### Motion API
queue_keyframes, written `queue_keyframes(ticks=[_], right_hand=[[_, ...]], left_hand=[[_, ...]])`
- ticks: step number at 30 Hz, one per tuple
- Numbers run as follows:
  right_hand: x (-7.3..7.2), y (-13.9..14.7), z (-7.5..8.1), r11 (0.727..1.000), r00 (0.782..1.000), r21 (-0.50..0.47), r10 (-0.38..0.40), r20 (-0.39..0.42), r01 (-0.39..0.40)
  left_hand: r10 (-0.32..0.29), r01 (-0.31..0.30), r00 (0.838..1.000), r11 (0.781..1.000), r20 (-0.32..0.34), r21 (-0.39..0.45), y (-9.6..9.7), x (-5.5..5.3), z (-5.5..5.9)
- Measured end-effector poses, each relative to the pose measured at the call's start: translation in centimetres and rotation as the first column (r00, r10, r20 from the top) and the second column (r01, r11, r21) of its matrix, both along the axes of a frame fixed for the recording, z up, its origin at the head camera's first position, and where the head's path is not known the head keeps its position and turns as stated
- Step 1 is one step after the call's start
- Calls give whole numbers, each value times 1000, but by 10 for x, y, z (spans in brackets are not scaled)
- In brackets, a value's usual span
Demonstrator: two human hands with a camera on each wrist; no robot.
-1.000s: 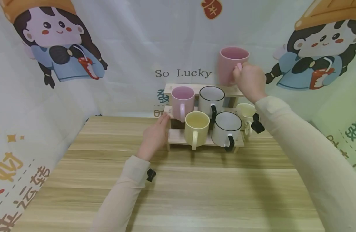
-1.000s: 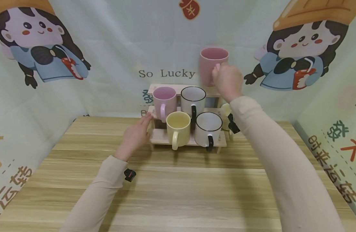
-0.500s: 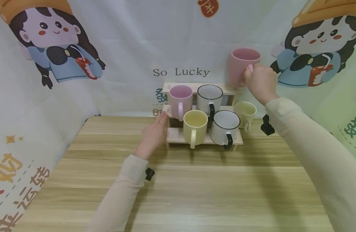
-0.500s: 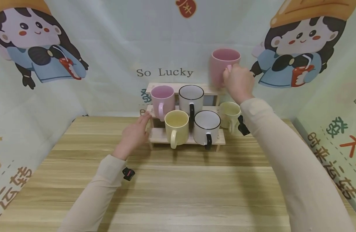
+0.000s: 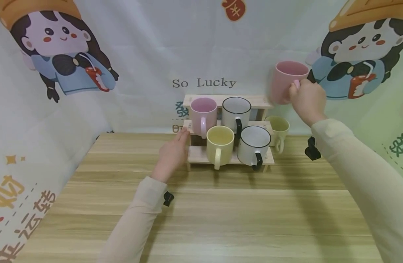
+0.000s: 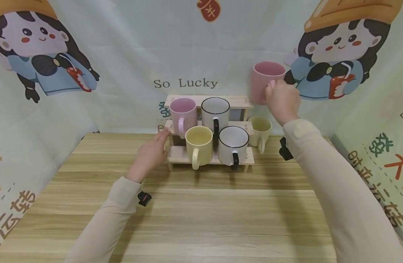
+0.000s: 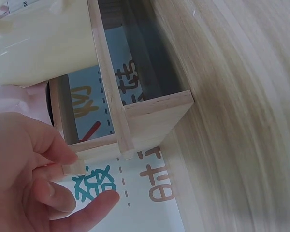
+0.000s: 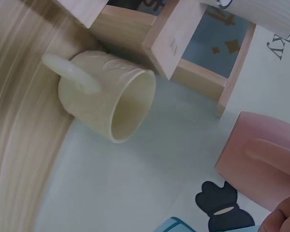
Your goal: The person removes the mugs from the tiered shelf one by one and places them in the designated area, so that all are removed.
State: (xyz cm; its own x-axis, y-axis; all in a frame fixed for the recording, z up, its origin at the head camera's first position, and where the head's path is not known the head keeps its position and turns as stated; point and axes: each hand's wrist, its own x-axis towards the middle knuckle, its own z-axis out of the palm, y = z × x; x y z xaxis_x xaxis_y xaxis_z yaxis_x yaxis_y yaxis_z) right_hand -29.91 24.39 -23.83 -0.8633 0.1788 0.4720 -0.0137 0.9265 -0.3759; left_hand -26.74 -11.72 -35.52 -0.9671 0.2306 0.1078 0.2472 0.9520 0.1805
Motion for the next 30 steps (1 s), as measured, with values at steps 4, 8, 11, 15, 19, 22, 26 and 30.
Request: queue_keyframes(ticks=[4,8,11,15,19,22,26,30], right_hand=[[3,9,-7,1000,1000,12,-11,-19,11],[5,17,-12,1000,999,23,-20,-34,21],[5,23,-15,999,999,23,-21,-33,22],[4,30,-21,1000,1000,13,-16,-9,16],[6,39,-29,1000,1000,-8,-17,26,17],[8,46,-34,1000,999,-13,-25,47,25],[10,52,-42,999,996,-11,-29,82,30],[9,55,-51,999,994,12,-40,102,39]], left_hand=[[-5,5,1000,1000,0,5,1,1,-2],[-15,15,1000,1000,-8,15,1,0,-3],[-20,21,999,1000,-29,15,0,-1,-2],[-22,22,999,1000,-37,10,-2,-3,-1],[-21,21,1000,1000,-21,12,-2,-2,-1],[-22,22,1000,1000,-19,15,-1,-1,-1],[-27,28,999,999,-18,19,0,-1,-2],[-20,20,1000,1000,-20,15,-1,-2,-3]])
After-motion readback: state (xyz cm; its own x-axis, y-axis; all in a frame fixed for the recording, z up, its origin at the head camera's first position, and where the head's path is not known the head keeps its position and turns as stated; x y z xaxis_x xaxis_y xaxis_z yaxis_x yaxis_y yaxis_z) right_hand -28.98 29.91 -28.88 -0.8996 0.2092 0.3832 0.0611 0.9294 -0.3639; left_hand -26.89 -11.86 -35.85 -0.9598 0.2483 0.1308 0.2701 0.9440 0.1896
